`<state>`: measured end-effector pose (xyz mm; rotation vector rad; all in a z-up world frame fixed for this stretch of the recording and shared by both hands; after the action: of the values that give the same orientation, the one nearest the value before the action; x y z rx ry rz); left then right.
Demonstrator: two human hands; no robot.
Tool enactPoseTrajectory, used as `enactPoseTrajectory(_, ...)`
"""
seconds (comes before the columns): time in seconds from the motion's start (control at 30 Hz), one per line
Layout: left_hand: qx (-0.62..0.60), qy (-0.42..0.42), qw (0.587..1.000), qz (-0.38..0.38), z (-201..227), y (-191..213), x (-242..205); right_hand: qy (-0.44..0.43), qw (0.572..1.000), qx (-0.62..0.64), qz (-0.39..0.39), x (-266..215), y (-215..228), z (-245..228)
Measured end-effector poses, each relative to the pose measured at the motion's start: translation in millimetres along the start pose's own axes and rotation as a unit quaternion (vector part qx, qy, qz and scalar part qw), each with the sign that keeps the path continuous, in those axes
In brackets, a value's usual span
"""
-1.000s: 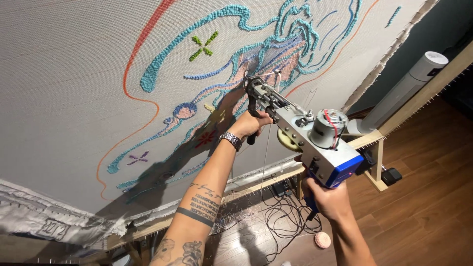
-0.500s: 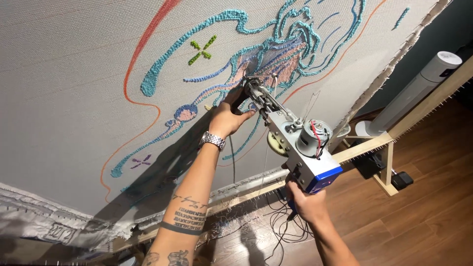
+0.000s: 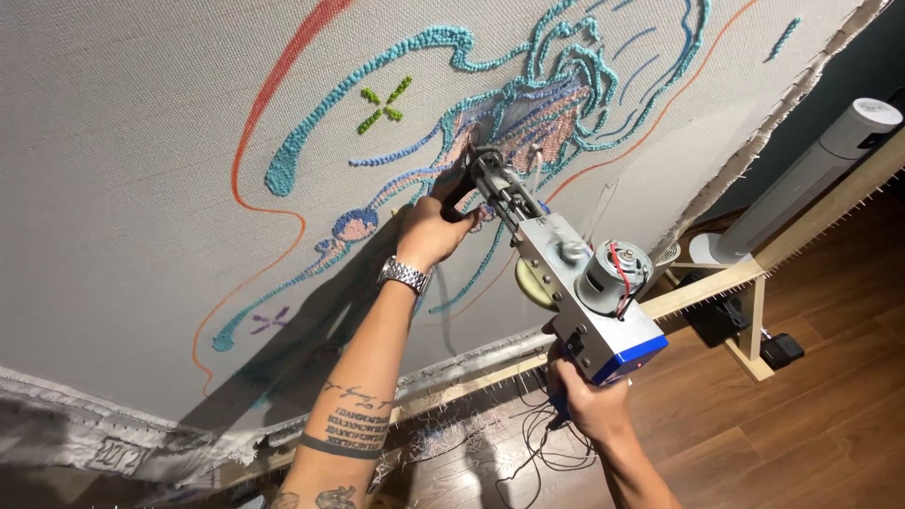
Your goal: Using a tufting gun to weave yarn into a rug canvas following a pre-drawn design.
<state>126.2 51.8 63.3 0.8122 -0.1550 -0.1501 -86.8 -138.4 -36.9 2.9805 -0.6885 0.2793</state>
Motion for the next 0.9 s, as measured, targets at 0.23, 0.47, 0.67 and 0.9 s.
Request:
enactPoseTrajectory(0.23,-0.038,-0.024,0.999,-0.001,14,10,-5,-0.036,0.999,0.002,0.023,-1,1,-4)
enactPoseTrajectory(0.47,-0.030,-0.016,0.999,-0.006,19,16,-9,0.001,0.999,-0.022,0.026,-2,6,-5)
enactPoseTrajectory(0.67,-0.026,-0.024,0.999,0.012,20,20,-6,-0.023,0.998,0.053,0.035,-5,-3,-27)
enactPoseTrajectory(0.9,0.001,-0.043,0.999,0.009,23,22,0,-0.069,0.997,0.018,0.035,-3,3,-10)
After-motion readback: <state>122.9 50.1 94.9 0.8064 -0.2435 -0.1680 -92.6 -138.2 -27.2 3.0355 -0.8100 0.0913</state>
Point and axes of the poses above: each hand's wrist, its own x-axis towards the middle knuckle, its own y-axis out of the back of the hand, z = x × y, the point moved 9 cm from there along x, towards the middle knuckle, and after that the axes turned 2 degrees about x, right-handed, at the moved point
